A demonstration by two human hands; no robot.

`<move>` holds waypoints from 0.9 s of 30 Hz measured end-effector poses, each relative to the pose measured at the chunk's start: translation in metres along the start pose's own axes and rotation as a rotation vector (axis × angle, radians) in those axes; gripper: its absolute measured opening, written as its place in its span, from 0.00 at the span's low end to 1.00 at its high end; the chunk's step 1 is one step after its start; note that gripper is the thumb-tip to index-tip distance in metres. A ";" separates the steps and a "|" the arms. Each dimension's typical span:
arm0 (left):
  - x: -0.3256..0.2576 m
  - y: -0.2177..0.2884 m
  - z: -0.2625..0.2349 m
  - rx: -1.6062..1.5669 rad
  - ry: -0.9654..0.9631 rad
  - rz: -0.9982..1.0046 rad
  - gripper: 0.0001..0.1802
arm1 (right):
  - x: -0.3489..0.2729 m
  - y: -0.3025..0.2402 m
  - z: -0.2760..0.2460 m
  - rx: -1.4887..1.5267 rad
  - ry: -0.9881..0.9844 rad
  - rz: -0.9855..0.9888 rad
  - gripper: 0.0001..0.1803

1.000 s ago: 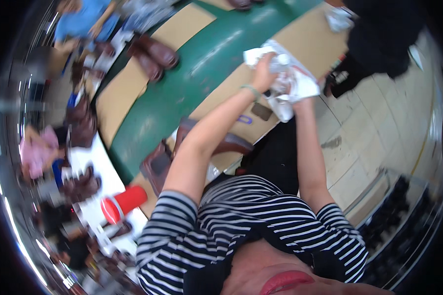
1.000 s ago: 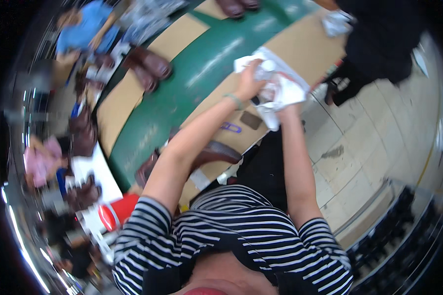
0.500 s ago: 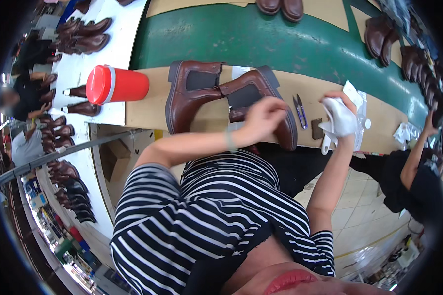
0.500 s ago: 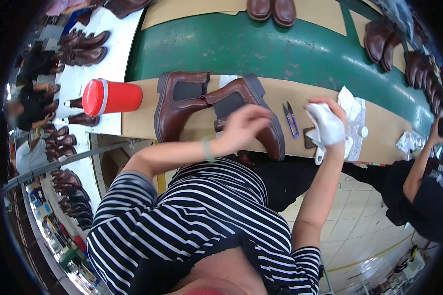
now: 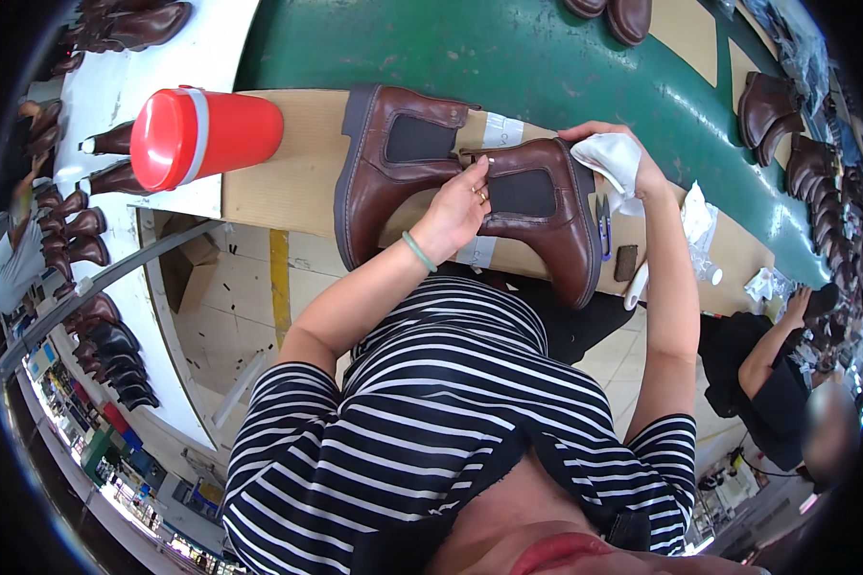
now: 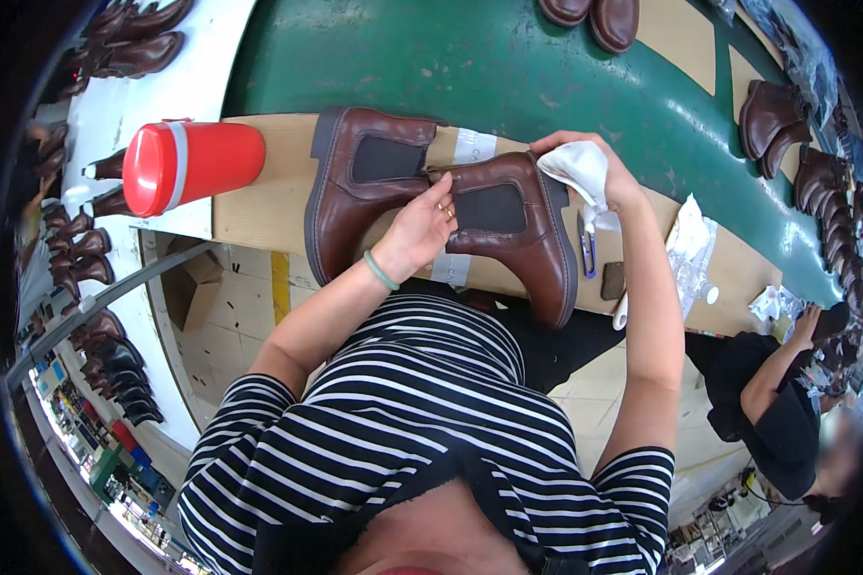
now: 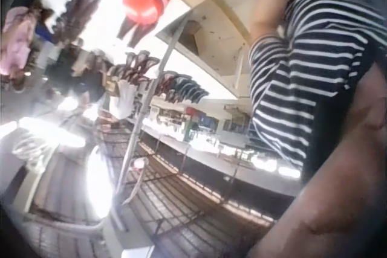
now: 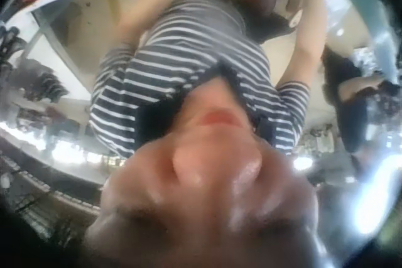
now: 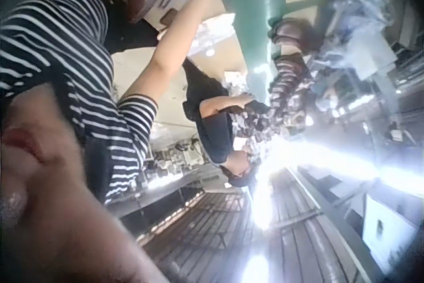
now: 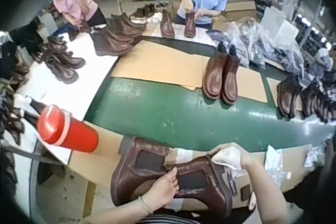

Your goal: Cleaning and inspecting leather boots on a factory production line.

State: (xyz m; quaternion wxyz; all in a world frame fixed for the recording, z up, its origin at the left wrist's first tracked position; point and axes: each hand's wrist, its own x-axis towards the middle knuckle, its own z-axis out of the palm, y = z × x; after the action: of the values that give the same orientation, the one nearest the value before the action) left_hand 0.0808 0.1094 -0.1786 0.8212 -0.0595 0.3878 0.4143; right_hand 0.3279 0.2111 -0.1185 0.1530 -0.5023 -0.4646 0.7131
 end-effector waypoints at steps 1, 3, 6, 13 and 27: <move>0.003 -0.004 0.003 0.064 0.036 0.005 0.15 | 0.003 0.001 -0.001 -0.180 0.031 -0.137 0.15; 0.005 -0.008 0.004 0.078 0.044 0.015 0.14 | 0.016 -0.009 0.002 -0.610 0.027 -0.222 0.12; 0.011 -0.011 0.000 0.098 0.006 0.018 0.12 | 0.047 -0.012 0.015 -0.769 -0.149 -0.393 0.13; 0.018 -0.011 0.012 0.179 0.066 0.018 0.10 | 0.106 -0.005 0.030 -0.843 -0.466 -0.349 0.13; 0.022 -0.009 0.007 0.153 0.089 0.029 0.10 | 0.101 -0.006 0.036 -1.131 -0.419 -0.454 0.13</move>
State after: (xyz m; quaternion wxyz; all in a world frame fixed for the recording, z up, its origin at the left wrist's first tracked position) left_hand 0.0994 0.1203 -0.1906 0.7992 -0.0096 0.4553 0.3923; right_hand 0.2502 0.2655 -0.1689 -0.0821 -0.2446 -0.8836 0.3907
